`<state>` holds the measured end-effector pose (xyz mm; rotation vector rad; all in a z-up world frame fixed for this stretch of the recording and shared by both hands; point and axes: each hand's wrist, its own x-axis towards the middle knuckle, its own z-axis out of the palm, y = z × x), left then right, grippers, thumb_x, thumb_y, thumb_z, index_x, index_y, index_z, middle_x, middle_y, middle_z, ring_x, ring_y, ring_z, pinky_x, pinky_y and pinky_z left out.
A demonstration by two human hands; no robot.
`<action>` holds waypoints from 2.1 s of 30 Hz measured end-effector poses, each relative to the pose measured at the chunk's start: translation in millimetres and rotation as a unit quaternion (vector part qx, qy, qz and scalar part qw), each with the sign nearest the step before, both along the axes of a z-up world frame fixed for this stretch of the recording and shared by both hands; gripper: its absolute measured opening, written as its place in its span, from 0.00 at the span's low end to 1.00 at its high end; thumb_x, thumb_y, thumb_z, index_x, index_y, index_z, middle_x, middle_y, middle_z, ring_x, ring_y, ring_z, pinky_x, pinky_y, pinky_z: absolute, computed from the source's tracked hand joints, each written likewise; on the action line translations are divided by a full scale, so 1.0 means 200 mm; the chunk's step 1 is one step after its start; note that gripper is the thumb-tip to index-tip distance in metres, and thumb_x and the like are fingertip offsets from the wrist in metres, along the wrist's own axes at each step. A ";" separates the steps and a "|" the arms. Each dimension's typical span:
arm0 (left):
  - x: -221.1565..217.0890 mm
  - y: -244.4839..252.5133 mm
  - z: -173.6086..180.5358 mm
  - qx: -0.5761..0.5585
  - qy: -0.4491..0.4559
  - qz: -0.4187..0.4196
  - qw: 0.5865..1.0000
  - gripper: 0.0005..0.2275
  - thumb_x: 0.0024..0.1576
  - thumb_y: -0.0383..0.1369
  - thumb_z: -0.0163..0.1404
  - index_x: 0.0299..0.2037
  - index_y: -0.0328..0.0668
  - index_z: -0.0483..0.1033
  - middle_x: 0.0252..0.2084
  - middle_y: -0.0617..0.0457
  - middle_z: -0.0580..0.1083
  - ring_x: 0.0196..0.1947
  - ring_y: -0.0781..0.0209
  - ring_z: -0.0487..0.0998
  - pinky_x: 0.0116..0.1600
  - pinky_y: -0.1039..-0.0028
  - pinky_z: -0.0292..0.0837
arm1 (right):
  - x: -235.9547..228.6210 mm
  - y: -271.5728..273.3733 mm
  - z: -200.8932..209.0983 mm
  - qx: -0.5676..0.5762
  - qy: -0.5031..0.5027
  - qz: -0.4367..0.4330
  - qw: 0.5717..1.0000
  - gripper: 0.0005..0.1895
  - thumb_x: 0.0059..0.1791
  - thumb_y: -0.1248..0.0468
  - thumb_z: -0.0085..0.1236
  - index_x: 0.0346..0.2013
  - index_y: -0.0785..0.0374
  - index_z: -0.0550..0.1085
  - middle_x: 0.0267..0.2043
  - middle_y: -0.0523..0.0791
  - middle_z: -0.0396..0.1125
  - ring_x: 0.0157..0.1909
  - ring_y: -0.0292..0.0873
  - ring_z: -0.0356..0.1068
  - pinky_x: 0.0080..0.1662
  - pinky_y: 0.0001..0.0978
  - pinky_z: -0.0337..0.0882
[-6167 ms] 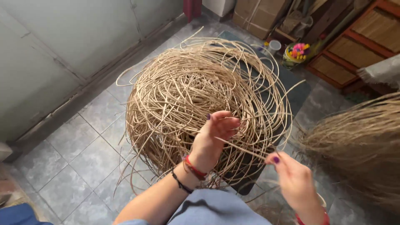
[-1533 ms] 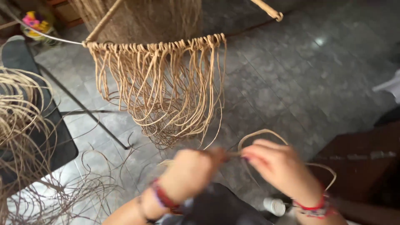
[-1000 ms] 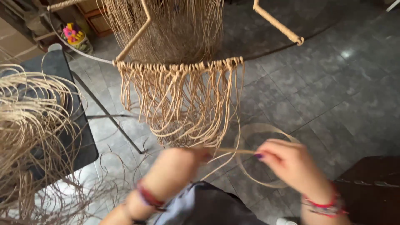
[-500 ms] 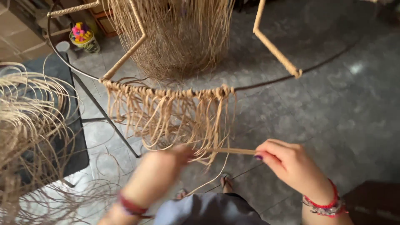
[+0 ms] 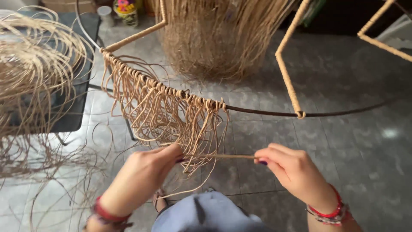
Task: Weaving natural fiber strands onto a furniture frame
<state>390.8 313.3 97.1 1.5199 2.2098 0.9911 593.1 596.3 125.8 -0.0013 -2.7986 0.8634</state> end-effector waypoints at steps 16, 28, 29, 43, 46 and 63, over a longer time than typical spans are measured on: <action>0.06 0.15 0.05 -0.089 0.074 -0.051 0.992 0.04 0.64 0.38 0.45 0.37 0.52 0.68 0.19 0.53 0.73 0.19 0.46 0.76 0.24 0.56 0.68 | -0.09 -0.03 0.02 -0.099 -0.029 0.012 0.995 0.09 0.52 0.63 0.54 0.41 0.57 0.81 0.32 0.38 0.72 0.31 0.33 0.71 0.37 0.22 0.68; -0.15 0.10 0.19 -0.034 0.018 -0.114 0.993 0.08 0.67 0.38 0.43 0.38 0.49 0.72 0.24 0.50 0.74 0.21 0.43 0.76 0.28 0.58 0.66 | -0.16 -0.17 0.13 0.087 -0.058 0.054 0.993 0.04 0.52 0.73 0.50 0.35 0.63 0.72 0.41 0.43 0.64 0.34 0.43 0.66 0.39 0.35 0.68; -0.15 0.10 0.21 -0.013 -0.001 -0.126 0.992 0.08 0.67 0.37 0.42 0.38 0.47 0.71 0.25 0.51 0.74 0.21 0.44 0.76 0.28 0.60 0.66 | -0.15 -0.21 0.16 0.107 0.009 0.035 0.994 0.05 0.52 0.75 0.49 0.34 0.65 0.69 0.41 0.44 0.65 0.41 0.44 0.63 0.44 0.34 0.67; -0.01 0.13 0.28 -0.023 -0.102 -0.092 0.990 0.07 0.67 0.34 0.42 0.37 0.47 0.69 0.24 0.51 0.73 0.21 0.47 0.76 0.30 0.65 0.67 | -0.02 -0.04 0.03 0.104 0.049 0.028 0.993 0.10 0.49 0.77 0.44 0.40 0.61 0.69 0.35 0.42 0.66 0.24 0.43 0.64 0.30 0.33 0.66; 0.09 0.16 0.29 0.014 -0.123 -0.072 0.990 0.07 0.65 0.33 0.44 0.49 0.43 0.67 0.39 0.48 0.72 0.33 0.50 0.81 0.38 0.65 0.72 | -0.05 0.00 0.19 0.100 0.076 0.042 0.991 0.11 0.50 0.77 0.46 0.43 0.63 0.72 0.40 0.43 0.70 0.34 0.44 0.70 0.42 0.34 0.71; 0.33 0.72 -0.06 0.021 0.119 0.092 0.988 0.32 0.64 0.39 0.45 0.72 0.25 0.47 0.66 0.33 0.67 0.32 0.48 0.82 0.14 0.64 0.72 | -0.36 0.01 0.32 0.329 -0.014 -0.082 0.941 0.04 0.50 0.64 0.54 0.34 0.48 0.72 0.26 0.40 0.60 0.21 0.46 0.69 0.22 0.42 0.68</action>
